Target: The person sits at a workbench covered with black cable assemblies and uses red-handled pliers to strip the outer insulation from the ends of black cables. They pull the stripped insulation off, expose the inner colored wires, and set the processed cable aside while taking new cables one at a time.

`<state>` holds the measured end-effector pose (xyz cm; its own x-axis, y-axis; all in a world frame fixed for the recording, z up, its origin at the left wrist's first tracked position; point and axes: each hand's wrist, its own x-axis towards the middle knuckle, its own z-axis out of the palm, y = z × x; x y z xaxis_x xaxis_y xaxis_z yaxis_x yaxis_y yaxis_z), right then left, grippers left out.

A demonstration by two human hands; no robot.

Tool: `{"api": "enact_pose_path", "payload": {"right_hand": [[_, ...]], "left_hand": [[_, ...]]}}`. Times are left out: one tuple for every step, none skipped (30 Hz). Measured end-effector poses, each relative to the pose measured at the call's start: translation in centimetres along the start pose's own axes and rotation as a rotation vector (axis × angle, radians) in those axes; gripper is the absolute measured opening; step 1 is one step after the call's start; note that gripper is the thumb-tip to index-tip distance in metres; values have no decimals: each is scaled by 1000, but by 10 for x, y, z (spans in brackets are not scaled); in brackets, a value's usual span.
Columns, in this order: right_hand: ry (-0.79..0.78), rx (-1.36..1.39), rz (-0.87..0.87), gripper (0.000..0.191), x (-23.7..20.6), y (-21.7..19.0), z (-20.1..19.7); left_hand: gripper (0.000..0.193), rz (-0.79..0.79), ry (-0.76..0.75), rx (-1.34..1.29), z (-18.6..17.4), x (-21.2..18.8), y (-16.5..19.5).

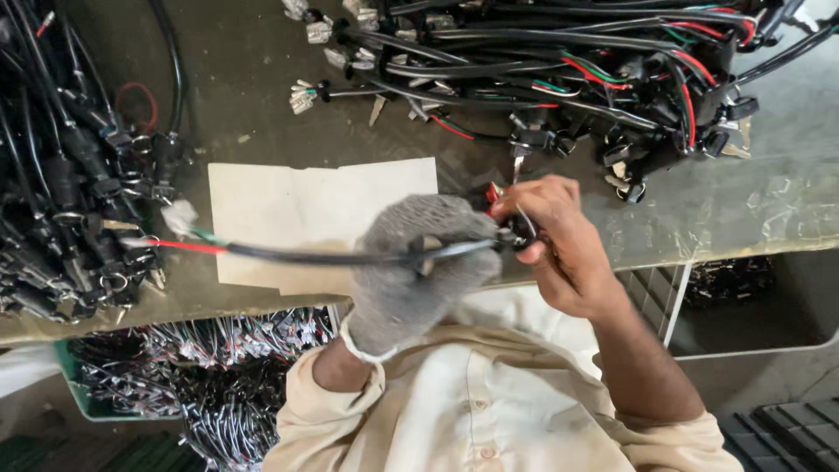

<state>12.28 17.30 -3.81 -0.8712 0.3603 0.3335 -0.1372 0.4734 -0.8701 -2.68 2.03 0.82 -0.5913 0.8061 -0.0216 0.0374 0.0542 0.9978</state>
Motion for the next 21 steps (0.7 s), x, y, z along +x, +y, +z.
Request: {"api": "enact_pose_path", "payload": {"right_hand": [[6, 3, -27, 29, -1, -1, 0], [4, 42, 48, 30, -3, -2, 0], [0, 84, 128, 31, -6, -2, 0], [1, 124, 204, 32, -9, -3, 1], [4, 110, 185, 31, -11, -2, 1], [2, 99, 169, 30, -14, -2, 1], [-2, 92, 153, 30, -16, -2, 2], [-1, 95, 165, 31, -17, -1, 3], [-1, 96, 174, 32, -18, -1, 4], [1, 95, 183, 34, -18, 0, 6], [11, 107, 159, 36, -18, 1, 7], [23, 117, 139, 38, -17, 1, 9], [34, 128, 122, 41, -17, 2, 10], [28, 128, 126, 42, -16, 2, 12], [20, 126, 123, 43, -15, 2, 12], [15, 121, 117, 43, -15, 1, 13], [11, 105, 127, 43, -14, 1, 13], [5, 89, 138, 44, -14, 0, 13], [1, 71, 146, 44, -14, -1, 13], [5, 53, 137, 44, -14, -1, 14], [13, 34, 134, 45, -15, -2, 14]], "left_hand": [[27, 81, 11, 65, 2, 3, 5], [28, 156, 22, 129, 3, 5, 11], [29, 192, -17, 217, 3, 8, 17], [29, 234, -59, 305, -1, 12, 21], [29, 280, -103, 390, -5, 17, 24], [28, 249, -153, 344, -8, 20, 25], [28, 215, -201, 300, -11, 22, 24], [27, 183, -246, 260, -13, 24, 23], [27, 171, -237, 259, -14, 23, 21], [26, 160, -229, 258, -14, 23, 18], [25, 149, -223, 256, -14, 21, 15], [25, 212, -214, 275, -13, 20, 12], [25, 271, -205, 292, -12, 19, 10], [24, 326, -192, 309, -12, 18, 8], [25, 376, -200, 300, -12, 18, 6], [25, 429, -209, 291, -13, 19, 5], [26, 480, -218, 279, -14, 20, 4], [25, 370, -218, 267, -15, 21, 4], [25, 263, -219, 254, -15, 22, 4], [25, 158, -223, 240, -16, 23, 5], [27, 200, -192, 288, -15, 25, 5]]}}
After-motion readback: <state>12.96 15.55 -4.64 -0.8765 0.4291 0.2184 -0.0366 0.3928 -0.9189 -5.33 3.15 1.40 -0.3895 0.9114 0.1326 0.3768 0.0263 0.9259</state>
